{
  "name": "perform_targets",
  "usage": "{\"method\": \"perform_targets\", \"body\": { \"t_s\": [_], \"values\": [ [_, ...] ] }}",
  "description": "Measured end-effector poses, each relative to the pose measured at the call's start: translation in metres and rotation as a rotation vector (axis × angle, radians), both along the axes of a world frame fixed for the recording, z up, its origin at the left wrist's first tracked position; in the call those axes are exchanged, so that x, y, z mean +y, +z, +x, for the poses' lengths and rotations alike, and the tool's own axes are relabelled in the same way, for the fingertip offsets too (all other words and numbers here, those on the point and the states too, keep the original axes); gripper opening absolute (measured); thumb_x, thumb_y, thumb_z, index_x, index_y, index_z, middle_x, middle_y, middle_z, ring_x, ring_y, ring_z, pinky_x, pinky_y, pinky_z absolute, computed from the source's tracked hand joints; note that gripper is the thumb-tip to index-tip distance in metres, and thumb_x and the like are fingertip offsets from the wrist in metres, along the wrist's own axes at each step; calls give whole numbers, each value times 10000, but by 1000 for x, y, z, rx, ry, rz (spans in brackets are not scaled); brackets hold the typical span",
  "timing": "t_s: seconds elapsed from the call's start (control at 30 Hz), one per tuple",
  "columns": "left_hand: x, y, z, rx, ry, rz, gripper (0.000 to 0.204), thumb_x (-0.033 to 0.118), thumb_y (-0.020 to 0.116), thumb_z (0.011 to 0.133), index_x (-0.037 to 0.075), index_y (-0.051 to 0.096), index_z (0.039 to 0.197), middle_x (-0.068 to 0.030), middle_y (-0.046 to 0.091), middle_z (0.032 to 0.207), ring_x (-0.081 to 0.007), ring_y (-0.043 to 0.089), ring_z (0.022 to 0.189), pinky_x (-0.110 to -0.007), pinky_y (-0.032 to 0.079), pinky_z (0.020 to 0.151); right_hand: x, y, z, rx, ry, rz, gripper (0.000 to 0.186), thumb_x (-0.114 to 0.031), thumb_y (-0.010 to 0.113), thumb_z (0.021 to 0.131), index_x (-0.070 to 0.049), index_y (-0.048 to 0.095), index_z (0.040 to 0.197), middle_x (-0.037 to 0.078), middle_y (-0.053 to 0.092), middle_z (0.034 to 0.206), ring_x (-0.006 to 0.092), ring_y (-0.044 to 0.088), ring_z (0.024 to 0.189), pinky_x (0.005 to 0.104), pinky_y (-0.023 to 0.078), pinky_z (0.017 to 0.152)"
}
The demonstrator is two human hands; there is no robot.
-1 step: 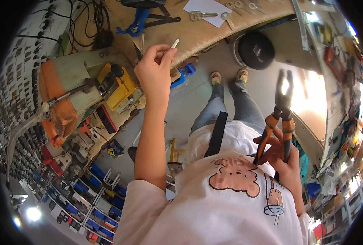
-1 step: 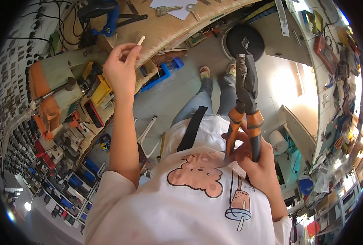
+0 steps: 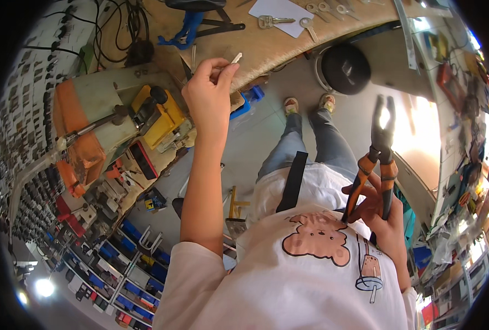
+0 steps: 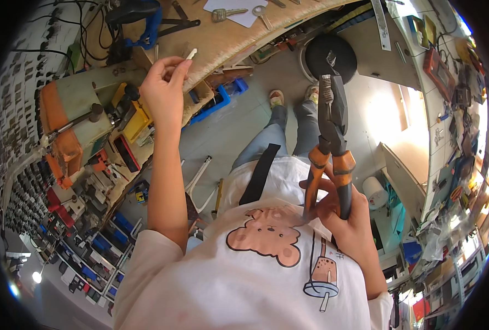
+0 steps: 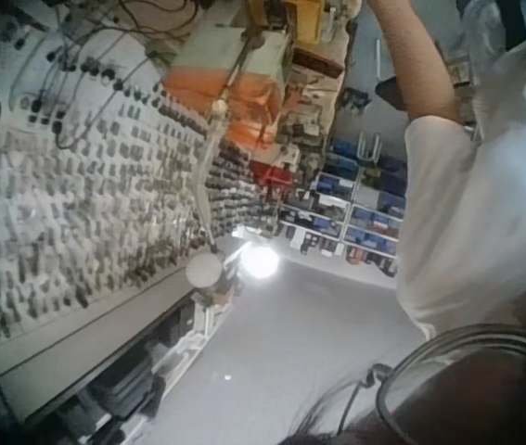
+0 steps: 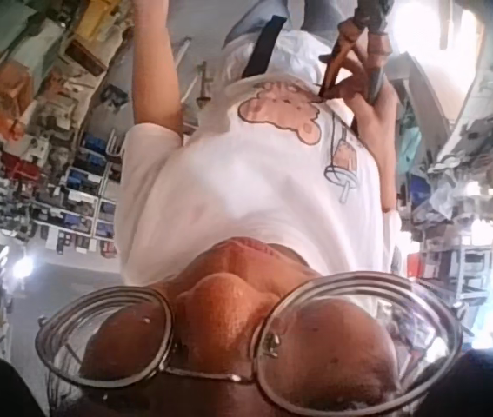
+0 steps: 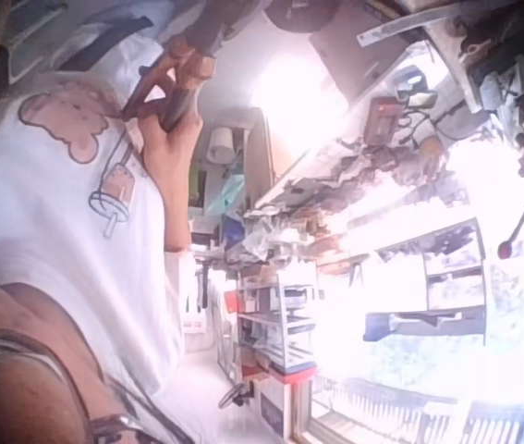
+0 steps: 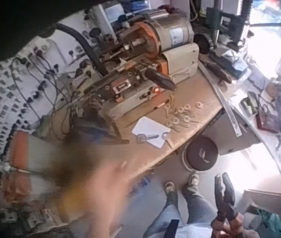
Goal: The person files a metal key using a metal file, repeatedly checking its fit against a lock. They also use pliers to adjust the key and compare it with other keys on the workbench.
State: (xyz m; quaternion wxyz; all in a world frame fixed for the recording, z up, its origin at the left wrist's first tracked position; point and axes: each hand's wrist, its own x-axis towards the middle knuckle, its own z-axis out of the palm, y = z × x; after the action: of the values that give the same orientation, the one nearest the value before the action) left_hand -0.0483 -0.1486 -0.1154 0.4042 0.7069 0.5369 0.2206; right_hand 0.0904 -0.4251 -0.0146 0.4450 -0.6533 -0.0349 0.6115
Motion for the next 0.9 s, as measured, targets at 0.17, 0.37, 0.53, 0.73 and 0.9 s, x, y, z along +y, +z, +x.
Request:
{"method": "perform_targets", "body": {
  "t_s": [0.17,0.37,0.53,0.73,0.9],
  "values": [
    [14,-5,-1,244,-104,287,158,163,621,876,15,646,926,-79,616,636,-162,587,572,-282,446,545,4,3,2,-12,39,-16,699,0,462,674,38,377,1368,187,635,1093,146,647,751,253,509,711],
    [17,20,-13,269,-25,410,199,186,552,928,13,650,939,-50,588,597,-104,534,537,-248,427,540,-3,1,8,6,-46,-2,701,11,444,672,30,380,1370,177,638,1083,130,623,742,241,499,695],
    [-14,16,68,-31,-308,256,134,142,620,871,12,649,883,-76,613,727,-160,555,605,-290,442,564,-21,-3,21,-31,9,-92,606,29,482,698,42,439,1302,126,670,953,102,586,716,252,475,695],
    [-16,-5,188,-10,-484,503,148,148,685,781,45,656,883,-86,615,843,-270,589,837,-382,455,748,-29,-4,42,2,-45,-60,478,-12,492,725,88,485,1193,125,675,777,187,660,735,309,489,771],
    [7,-16,233,252,-564,650,194,149,699,754,37,660,907,-97,616,881,-285,576,890,-396,453,783,-45,-3,62,50,-201,-38,574,28,476,737,76,404,1304,147,660,1015,194,666,748,319,516,764]
  ]
}}
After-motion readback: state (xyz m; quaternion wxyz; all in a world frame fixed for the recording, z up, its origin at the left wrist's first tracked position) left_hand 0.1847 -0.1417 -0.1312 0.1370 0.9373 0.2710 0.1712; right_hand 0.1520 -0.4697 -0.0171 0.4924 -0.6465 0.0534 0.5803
